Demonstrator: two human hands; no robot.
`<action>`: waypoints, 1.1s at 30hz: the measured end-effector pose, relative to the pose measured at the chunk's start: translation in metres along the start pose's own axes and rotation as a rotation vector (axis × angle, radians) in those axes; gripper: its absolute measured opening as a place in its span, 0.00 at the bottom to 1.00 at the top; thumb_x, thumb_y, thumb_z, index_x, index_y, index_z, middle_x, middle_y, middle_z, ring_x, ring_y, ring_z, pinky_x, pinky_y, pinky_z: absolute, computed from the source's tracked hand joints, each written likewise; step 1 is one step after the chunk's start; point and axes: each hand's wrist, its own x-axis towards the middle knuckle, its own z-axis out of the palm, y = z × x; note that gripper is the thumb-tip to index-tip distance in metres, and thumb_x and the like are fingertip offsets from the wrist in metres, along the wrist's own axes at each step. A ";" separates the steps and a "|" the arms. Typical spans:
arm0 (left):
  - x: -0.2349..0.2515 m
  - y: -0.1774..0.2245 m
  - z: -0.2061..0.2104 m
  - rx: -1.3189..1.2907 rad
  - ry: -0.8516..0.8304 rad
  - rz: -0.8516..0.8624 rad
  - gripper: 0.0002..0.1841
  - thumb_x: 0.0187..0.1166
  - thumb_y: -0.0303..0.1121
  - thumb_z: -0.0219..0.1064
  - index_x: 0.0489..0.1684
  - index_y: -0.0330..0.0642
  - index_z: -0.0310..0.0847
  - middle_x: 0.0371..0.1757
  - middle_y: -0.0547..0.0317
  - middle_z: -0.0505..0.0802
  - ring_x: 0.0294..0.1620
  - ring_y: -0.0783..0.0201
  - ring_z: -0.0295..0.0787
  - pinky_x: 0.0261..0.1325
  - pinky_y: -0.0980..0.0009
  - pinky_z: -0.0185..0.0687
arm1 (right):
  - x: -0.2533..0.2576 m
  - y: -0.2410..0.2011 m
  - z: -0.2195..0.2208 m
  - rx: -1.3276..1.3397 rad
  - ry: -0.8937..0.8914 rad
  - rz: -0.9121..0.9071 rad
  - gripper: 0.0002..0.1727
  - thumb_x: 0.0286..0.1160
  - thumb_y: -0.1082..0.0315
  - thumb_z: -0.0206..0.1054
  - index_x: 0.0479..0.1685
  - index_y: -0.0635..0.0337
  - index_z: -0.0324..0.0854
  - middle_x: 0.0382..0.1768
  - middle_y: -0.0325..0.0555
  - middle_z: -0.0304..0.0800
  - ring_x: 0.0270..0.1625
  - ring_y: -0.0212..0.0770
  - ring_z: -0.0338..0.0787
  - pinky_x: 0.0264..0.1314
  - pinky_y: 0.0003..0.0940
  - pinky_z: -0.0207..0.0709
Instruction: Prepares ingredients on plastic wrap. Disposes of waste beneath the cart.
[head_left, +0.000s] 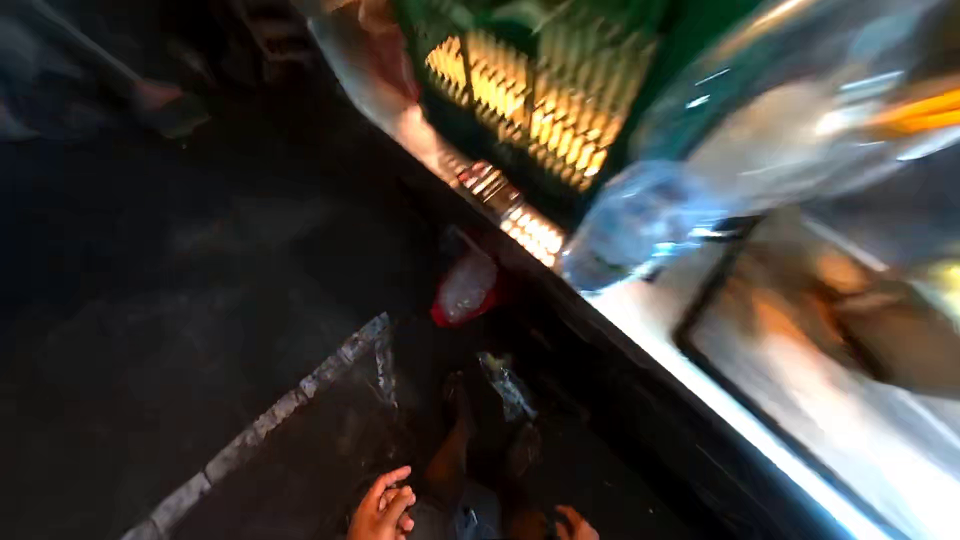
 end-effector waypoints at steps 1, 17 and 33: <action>0.013 -0.011 0.009 -0.053 0.010 -0.032 0.19 0.87 0.27 0.58 0.75 0.33 0.71 0.43 0.51 0.90 0.28 0.65 0.88 0.29 0.70 0.86 | 0.025 -0.013 0.002 -0.005 -0.009 0.014 0.25 0.87 0.58 0.59 0.79 0.54 0.78 0.67 0.61 0.89 0.71 0.60 0.87 0.76 0.63 0.75; 0.330 -0.129 0.174 0.067 -0.400 -0.238 0.17 0.89 0.39 0.61 0.70 0.43 0.81 0.57 0.54 0.92 0.54 0.64 0.91 0.62 0.64 0.86 | 0.443 -0.068 0.055 -0.713 0.061 0.127 0.31 0.88 0.50 0.56 0.86 0.56 0.69 0.75 0.68 0.79 0.75 0.68 0.81 0.74 0.69 0.72; 0.199 0.013 0.110 0.547 -0.429 0.156 0.19 0.90 0.43 0.55 0.63 0.41 0.86 0.57 0.46 0.93 0.62 0.50 0.90 0.72 0.49 0.80 | 0.092 -0.240 -0.098 -0.416 -0.050 -0.362 0.18 0.84 0.56 0.60 0.49 0.62 0.87 0.41 0.50 0.91 0.45 0.44 0.91 0.54 0.46 0.86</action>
